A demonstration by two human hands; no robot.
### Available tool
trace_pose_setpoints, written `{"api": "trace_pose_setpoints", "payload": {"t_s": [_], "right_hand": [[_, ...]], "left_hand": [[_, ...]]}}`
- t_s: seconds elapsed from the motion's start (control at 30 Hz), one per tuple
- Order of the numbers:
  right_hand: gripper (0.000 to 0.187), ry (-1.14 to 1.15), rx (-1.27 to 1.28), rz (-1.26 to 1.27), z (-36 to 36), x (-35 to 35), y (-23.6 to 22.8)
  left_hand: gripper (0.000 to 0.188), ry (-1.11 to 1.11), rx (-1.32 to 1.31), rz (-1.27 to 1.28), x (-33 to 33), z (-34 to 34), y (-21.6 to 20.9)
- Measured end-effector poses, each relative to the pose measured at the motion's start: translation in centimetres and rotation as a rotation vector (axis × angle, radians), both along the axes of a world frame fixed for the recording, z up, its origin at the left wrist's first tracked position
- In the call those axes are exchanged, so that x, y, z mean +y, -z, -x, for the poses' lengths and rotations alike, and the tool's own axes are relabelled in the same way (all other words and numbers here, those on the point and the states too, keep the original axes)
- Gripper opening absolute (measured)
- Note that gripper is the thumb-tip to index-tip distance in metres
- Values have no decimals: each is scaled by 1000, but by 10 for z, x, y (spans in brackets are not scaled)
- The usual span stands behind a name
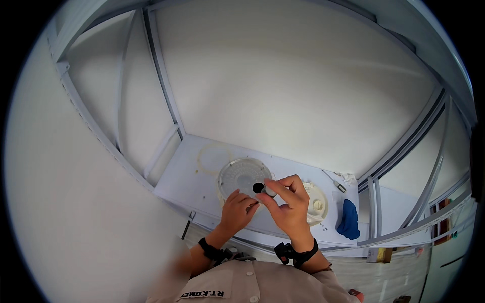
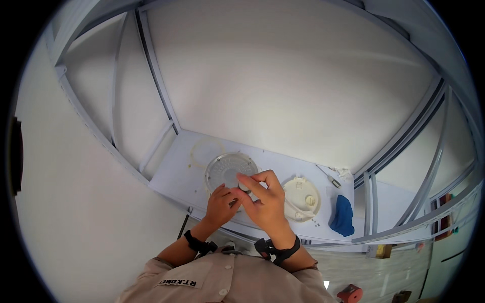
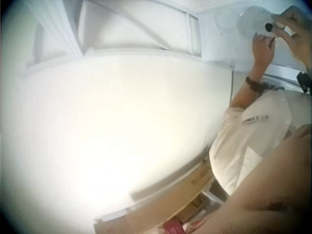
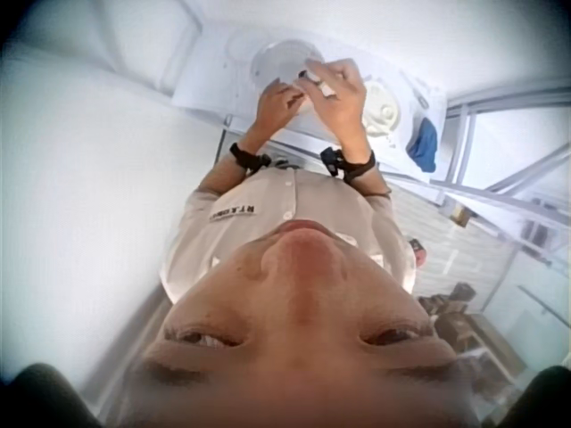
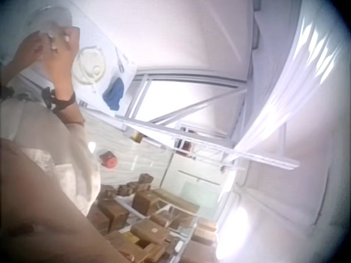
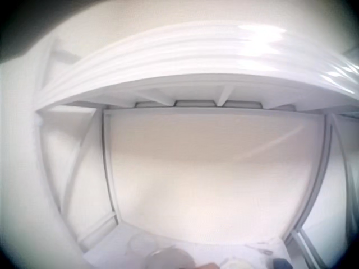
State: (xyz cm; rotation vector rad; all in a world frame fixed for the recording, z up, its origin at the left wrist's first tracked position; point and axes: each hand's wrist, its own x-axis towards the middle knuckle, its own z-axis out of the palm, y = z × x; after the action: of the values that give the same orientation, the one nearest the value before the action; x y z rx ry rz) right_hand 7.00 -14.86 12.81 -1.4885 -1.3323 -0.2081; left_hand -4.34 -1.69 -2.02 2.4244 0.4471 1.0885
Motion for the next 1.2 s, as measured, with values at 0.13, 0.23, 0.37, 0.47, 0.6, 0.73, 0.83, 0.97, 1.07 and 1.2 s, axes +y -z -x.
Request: {"api": "trace_pose_setpoints", "payload": {"t_s": [0.13,0.23,0.37,0.47,0.6,0.73,0.83,0.97,1.07,1.2], "right_hand": [[38,-66,83,-94,-2,6,-1],[37,-75,27,-141,-4,10,-1],[37,-43,-128,-183,-5,6,-8],[38,3,-6,-36,-7,-3,5],[39,-63,33,-115,-11,3,4],[39,-116,24,-125,-9,6,2],[35,-86,-70,-118,-9,8,-1],[33,-37,-22,-83,-9,2,11],[37,-83,58,-138,-9,7,9],[36,-110,45,-125,-9,7,3]], "left_hand": [[10,20,6,28,2,0,2],[11,25,19,32,3,0,2],[11,18,13,14,1,0,-2],[10,24,18,26,3,-2,0],[10,31,27,31,5,-2,2],[11,32,20,35,5,-3,2],[11,9,12,41,3,-1,-2],[10,15,4,62,3,-4,0],[10,18,16,72,4,-3,3],[10,30,29,74,5,-3,1]]}}
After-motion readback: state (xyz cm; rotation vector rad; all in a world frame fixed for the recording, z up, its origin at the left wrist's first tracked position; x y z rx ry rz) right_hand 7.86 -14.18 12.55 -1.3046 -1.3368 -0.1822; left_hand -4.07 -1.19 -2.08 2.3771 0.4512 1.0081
